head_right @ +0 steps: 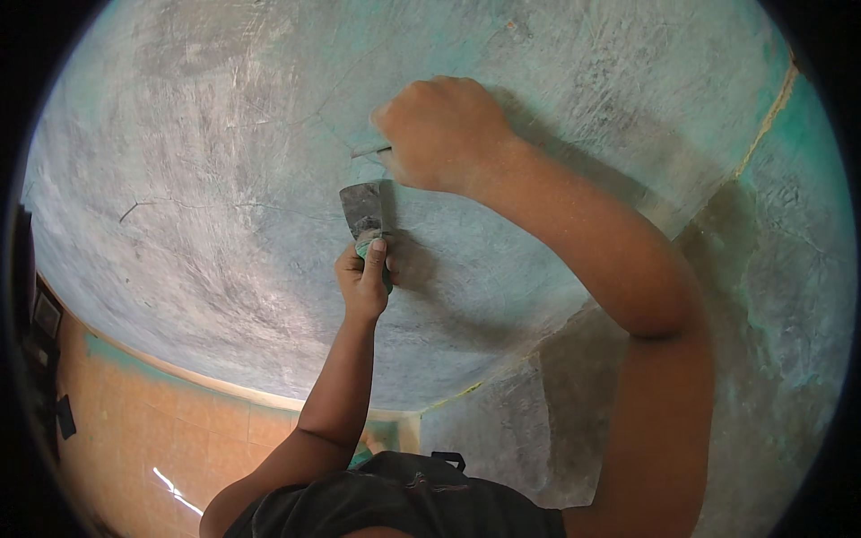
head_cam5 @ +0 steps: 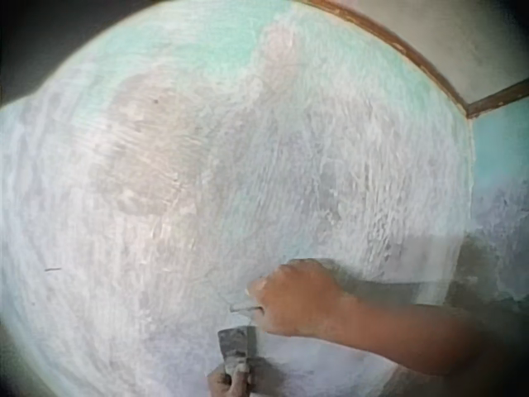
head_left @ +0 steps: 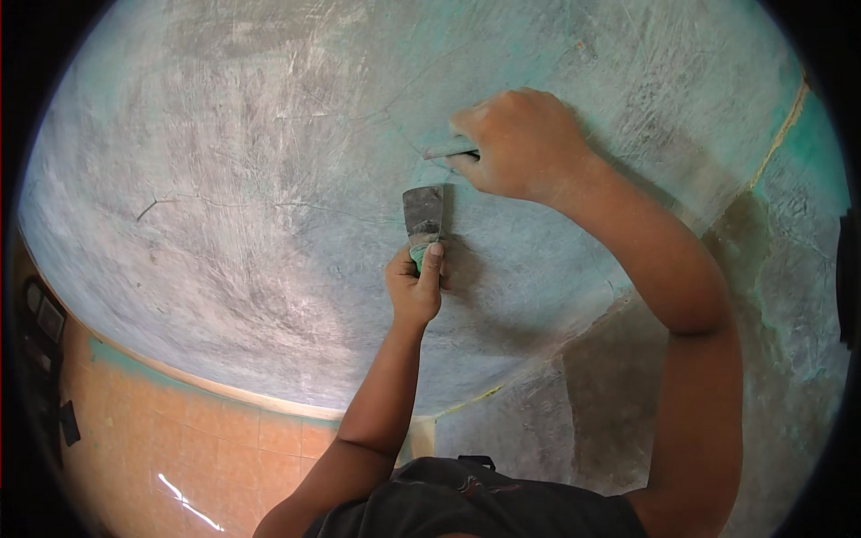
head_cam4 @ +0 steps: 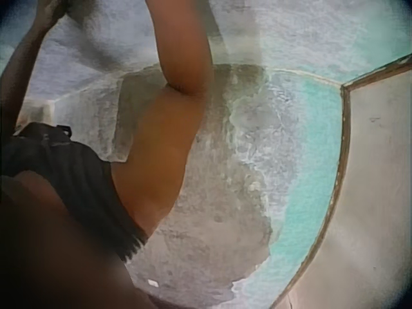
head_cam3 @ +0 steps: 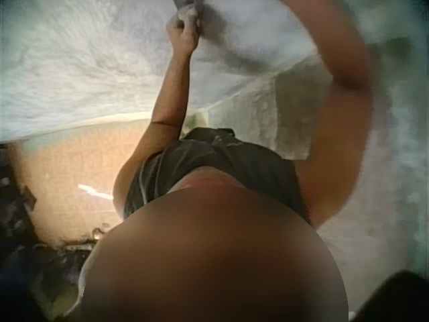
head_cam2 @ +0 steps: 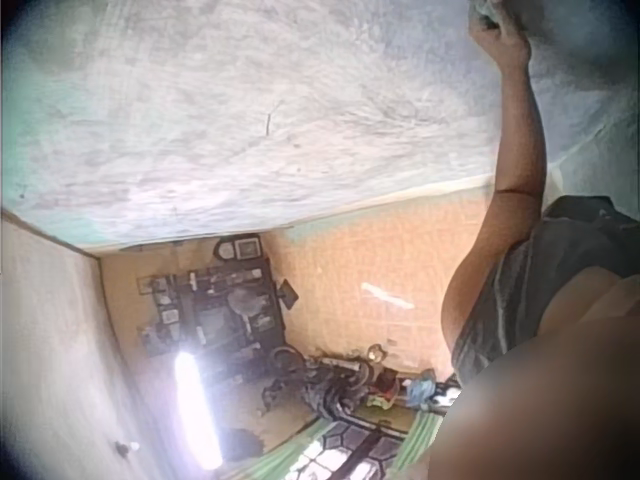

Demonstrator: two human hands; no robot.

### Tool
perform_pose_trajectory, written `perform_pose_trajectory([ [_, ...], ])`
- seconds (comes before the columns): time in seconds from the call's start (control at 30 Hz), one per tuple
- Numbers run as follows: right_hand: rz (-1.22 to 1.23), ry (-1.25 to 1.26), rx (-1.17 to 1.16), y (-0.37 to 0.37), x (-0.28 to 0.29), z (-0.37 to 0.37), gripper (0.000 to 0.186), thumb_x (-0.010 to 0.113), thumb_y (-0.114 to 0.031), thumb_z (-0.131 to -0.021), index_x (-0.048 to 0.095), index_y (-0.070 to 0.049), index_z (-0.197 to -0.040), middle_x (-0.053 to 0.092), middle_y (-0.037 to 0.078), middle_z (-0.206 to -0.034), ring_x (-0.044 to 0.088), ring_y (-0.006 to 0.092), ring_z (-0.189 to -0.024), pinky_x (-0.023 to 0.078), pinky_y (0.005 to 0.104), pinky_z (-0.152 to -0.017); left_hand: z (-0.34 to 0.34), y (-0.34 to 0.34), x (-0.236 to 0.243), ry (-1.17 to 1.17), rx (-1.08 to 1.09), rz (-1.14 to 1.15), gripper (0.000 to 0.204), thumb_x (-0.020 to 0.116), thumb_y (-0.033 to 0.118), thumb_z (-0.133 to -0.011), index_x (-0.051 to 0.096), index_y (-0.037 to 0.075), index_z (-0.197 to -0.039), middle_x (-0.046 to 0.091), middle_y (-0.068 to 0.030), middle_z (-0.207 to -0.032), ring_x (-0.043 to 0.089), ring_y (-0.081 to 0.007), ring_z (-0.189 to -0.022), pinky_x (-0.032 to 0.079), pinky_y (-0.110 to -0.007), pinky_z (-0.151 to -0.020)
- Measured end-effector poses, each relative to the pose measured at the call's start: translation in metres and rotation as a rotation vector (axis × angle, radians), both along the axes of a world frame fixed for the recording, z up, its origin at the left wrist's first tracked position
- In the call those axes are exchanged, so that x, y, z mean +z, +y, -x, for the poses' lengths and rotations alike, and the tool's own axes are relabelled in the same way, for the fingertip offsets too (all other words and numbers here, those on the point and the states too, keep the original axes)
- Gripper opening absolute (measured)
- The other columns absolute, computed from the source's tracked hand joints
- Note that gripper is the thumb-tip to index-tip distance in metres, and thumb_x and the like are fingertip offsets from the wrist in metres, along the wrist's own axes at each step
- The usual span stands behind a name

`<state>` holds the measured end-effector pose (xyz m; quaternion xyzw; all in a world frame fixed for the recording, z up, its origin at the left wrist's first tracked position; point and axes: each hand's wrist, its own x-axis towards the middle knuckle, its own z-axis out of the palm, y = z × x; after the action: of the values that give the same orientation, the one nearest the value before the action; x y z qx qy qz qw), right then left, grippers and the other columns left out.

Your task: Scrape and sand a damaged wall using a putty knife and sandpaper.

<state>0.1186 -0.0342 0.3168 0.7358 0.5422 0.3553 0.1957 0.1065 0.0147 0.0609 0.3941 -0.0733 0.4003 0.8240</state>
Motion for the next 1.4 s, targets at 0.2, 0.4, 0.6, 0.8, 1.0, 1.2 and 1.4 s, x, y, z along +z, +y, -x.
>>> perform_pose_trajectory([
  [0.2, -0.106, 0.007, 0.106, -0.004, -0.011, -0.004, 0.017, 0.071, -0.024, -0.073, 0.067, -0.008, -0.076, 0.067, 0.014, -0.071, 0.068, 0.0332, -0.070, 0.053, 0.0442, -0.061, 0.001, -0.004, 0.003, -0.005, 0.021, 0.018, 0.022, 0.062, 0.023, -0.096, 0.064, 0.001, -0.093, 0.057, -0.0012, -0.063, 0.052, -0.0083, -0.051, 0.043, -0.024, -0.045],
  [0.4, -0.018, -0.046, 0.078, 0.012, -0.005, 0.003, 0.007, 0.063, -0.013, -0.073, 0.065, -0.007, -0.074, 0.066, 0.014, -0.070, 0.068, 0.0333, -0.068, 0.054, 0.0441, -0.060, -0.001, -0.004, 0.001, -0.006, 0.020, 0.015, 0.023, 0.062, 0.023, -0.095, 0.064, 0.001, -0.094, 0.057, -0.0015, -0.064, 0.053, -0.0084, -0.051, 0.044, -0.024, -0.045],
  [0.6, 0.020, -0.012, -0.023, 0.023, -0.006, 0.020, 0.008, 0.061, -0.010, -0.073, 0.067, -0.007, -0.076, 0.067, 0.016, -0.075, 0.069, 0.0342, -0.074, 0.054, 0.0439, -0.064, 0.004, 0.003, 0.004, 0.027, 0.014, -0.015, 0.024, 0.064, 0.024, -0.095, 0.065, 0.001, -0.093, 0.058, -0.0014, -0.064, 0.053, -0.0082, -0.050, 0.043, -0.024, -0.045],
  [0.8, -0.011, -0.020, -0.048, 0.012, -0.008, 0.012, 0.010, 0.061, -0.010, -0.074, 0.069, -0.007, -0.079, 0.068, 0.016, -0.080, 0.069, 0.0344, -0.078, 0.055, 0.0437, -0.067, 0.005, 0.002, 0.010, 0.044, -0.043, -0.011, 0.025, 0.066, 0.025, -0.094, 0.065, 0.000, -0.090, 0.058, -0.0017, -0.064, 0.052, -0.0082, -0.049, 0.042, -0.024, -0.045],
  [1.0, -0.030, 0.036, -0.049, 0.027, -0.003, 0.018, 0.010, 0.061, -0.011, -0.074, 0.069, -0.007, -0.078, 0.069, 0.016, -0.081, 0.069, 0.0344, -0.078, 0.055, 0.0442, -0.067, 0.005, 0.000, 0.011, 0.056, -0.025, 0.020, 0.023, 0.063, 0.023, -0.095, 0.065, 0.001, -0.088, 0.059, -0.0032, -0.065, 0.052, -0.0099, -0.050, 0.041, -0.025, -0.046],
  [1.2, -0.016, 0.041, -0.104, 0.026, -0.005, 0.022, 0.010, 0.061, -0.010, -0.074, 0.070, -0.007, -0.077, 0.069, 0.016, -0.080, 0.069, 0.0347, -0.078, 0.056, 0.0440, -0.069, 0.007, 0.001, 0.010, 0.064, -0.025, 0.048, 0.023, 0.064, 0.022, -0.095, 0.066, 0.000, -0.088, 0.059, -0.0021, -0.064, 0.051, -0.0089, -0.049, 0.040, -0.024, -0.046],
  [1.4, -0.097, 0.093, -0.079, 0.013, -0.014, 0.009, 0.011, 0.063, -0.011, -0.074, 0.070, -0.007, -0.082, 0.069, 0.016, -0.081, 0.069, 0.0357, -0.081, 0.056, 0.0441, -0.070, 0.007, 0.000, 0.011, 0.072, -0.060, 0.048, 0.024, 0.065, 0.022, -0.094, 0.065, 0.001, -0.082, 0.057, -0.0009, -0.062, 0.051, -0.0080, -0.048, 0.040, -0.024, -0.045],
])
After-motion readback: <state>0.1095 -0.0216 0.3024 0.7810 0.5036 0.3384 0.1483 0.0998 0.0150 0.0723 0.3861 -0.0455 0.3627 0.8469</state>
